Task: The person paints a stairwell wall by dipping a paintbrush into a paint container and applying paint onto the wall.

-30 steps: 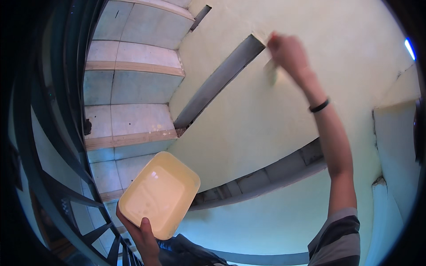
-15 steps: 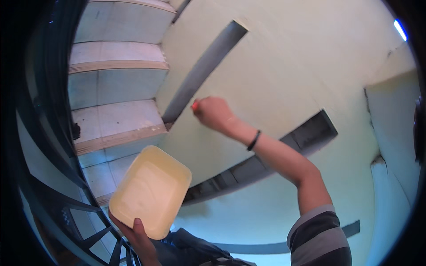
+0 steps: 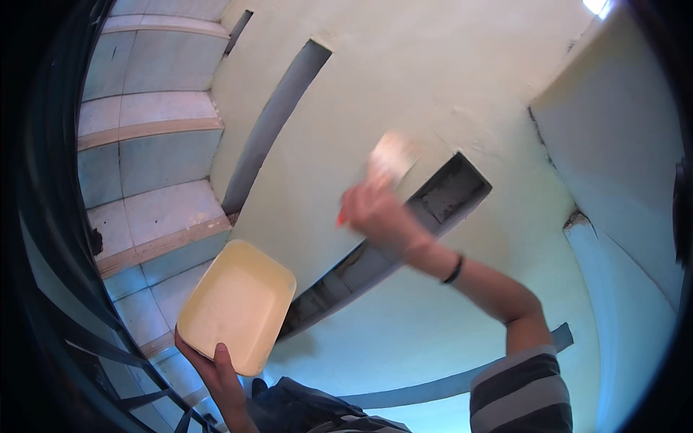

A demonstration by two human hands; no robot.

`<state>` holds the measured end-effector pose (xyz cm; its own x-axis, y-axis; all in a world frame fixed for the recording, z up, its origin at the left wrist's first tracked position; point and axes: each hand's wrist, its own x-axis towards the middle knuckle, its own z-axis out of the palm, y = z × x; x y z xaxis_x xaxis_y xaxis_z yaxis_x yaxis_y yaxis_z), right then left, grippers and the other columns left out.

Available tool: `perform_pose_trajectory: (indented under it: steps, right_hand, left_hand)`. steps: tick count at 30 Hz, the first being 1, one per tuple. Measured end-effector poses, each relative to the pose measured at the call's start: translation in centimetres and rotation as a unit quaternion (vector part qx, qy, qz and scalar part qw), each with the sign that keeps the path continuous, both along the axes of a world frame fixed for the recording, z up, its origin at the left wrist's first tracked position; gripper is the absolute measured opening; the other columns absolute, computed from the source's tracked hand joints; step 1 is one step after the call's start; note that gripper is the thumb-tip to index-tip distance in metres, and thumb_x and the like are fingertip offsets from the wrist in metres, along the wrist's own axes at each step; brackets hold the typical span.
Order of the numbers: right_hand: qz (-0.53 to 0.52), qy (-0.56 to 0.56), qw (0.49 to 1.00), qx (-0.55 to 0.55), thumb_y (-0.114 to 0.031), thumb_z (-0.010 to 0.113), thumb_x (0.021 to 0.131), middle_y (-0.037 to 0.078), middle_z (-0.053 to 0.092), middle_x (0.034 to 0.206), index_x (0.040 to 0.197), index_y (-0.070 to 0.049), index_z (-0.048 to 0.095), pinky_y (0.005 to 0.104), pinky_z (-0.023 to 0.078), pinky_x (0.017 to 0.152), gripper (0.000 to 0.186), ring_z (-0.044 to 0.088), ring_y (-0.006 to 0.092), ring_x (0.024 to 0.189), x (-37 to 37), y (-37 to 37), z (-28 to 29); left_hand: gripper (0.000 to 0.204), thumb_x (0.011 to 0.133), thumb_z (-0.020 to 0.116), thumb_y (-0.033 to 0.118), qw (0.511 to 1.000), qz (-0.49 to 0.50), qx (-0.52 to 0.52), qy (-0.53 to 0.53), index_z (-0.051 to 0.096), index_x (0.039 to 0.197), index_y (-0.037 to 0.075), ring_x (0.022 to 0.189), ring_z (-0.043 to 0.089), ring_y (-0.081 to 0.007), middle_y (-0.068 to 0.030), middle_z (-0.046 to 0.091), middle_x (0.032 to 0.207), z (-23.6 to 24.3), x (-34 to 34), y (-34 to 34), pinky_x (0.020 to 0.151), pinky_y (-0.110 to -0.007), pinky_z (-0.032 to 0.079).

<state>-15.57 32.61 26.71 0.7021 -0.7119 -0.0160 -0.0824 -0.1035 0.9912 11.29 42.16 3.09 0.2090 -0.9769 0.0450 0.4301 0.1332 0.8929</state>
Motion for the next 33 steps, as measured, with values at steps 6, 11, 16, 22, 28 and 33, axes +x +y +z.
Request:
perform_pose_trajectory:
  steps: [6,11,16,22,28,33]
  right_hand:
    - [-0.084,-0.670,0.715,0.181,-0.017,0.062,0.097,0.006,0.068,0.074,0.085,-0.001,0.069,0.0245,0.052,0.053,0.021,0.067,0.0116,0.059,3.0,5.7,-2.7]
    - [0.019,-0.867,0.473,0.156,-0.014,0.060,0.098,0.009,0.069,0.074,0.091,0.004,0.069,0.0242,0.053,0.050,0.022,0.065,0.0120,0.059,6.1,8.6,-2.9]
    - [0.013,-0.897,0.422,0.132,-0.014,0.057,0.100,0.010,0.068,0.076,0.089,0.006,0.066,0.0231,0.051,0.047,0.024,0.062,0.0112,0.055,7.0,10.9,-3.1]
    - [-0.019,-0.866,0.468,0.175,-0.013,0.058,0.099,0.009,0.066,0.071,0.088,0.005,0.065,0.0216,0.048,0.046,0.022,0.062,0.0099,0.053,5.7,8.2,-7.9]
    - [-0.015,-0.912,0.391,0.127,-0.012,0.058,0.098,0.010,0.067,0.075,0.089,0.006,0.064,0.0223,0.050,0.047,0.021,0.064,0.0116,0.055,6.1,7.2,-8.3]
    - [0.036,-0.923,0.370,0.098,-0.010,0.056,0.098,0.011,0.067,0.080,0.090,0.006,0.063,0.0242,0.053,0.049,0.020,0.066,0.0132,0.059,5.0,8.1,-7.3]
  left_hand:
    - [0.077,0.087,0.058,0.012,0.999,-0.047,0.024,0.011,0.016,0.151,0.007,0.132,0.042,-0.0306,-0.0177,0.036,0.144,-1.7,-1.0,1.7,0.110,-0.044,0.036]
    - [0.076,0.090,0.061,0.014,0.991,-0.118,0.006,0.062,0.016,0.151,0.008,0.128,0.045,-0.0287,-0.0176,0.036,0.143,-0.9,-0.9,0.3,0.104,-0.042,0.044]
    - [0.079,0.090,0.060,0.023,0.991,-0.092,-0.086,-0.044,0.015,0.150,-0.001,0.129,0.042,-0.0323,-0.0226,0.036,0.139,0.8,-3.4,-1.2,0.109,-0.045,0.035]
    - [0.084,0.087,0.059,0.026,0.993,-0.092,-0.072,-0.030,0.009,0.150,0.000,0.126,0.043,-0.0313,-0.0259,0.034,0.138,0.6,-3.3,-1.6,0.107,-0.045,0.037]
    - [0.090,0.085,0.061,0.030,0.990,-0.040,-0.104,-0.085,0.007,0.150,0.000,0.127,0.042,-0.0322,-0.0261,0.030,0.139,1.2,-4.5,-1.5,0.107,-0.046,0.036]
    - [0.095,0.084,0.065,0.036,0.989,-0.018,-0.130,-0.064,0.007,0.150,-0.001,0.129,0.039,-0.0330,-0.0247,0.027,0.142,2.5,-6.8,-1.7,0.108,-0.047,0.034]
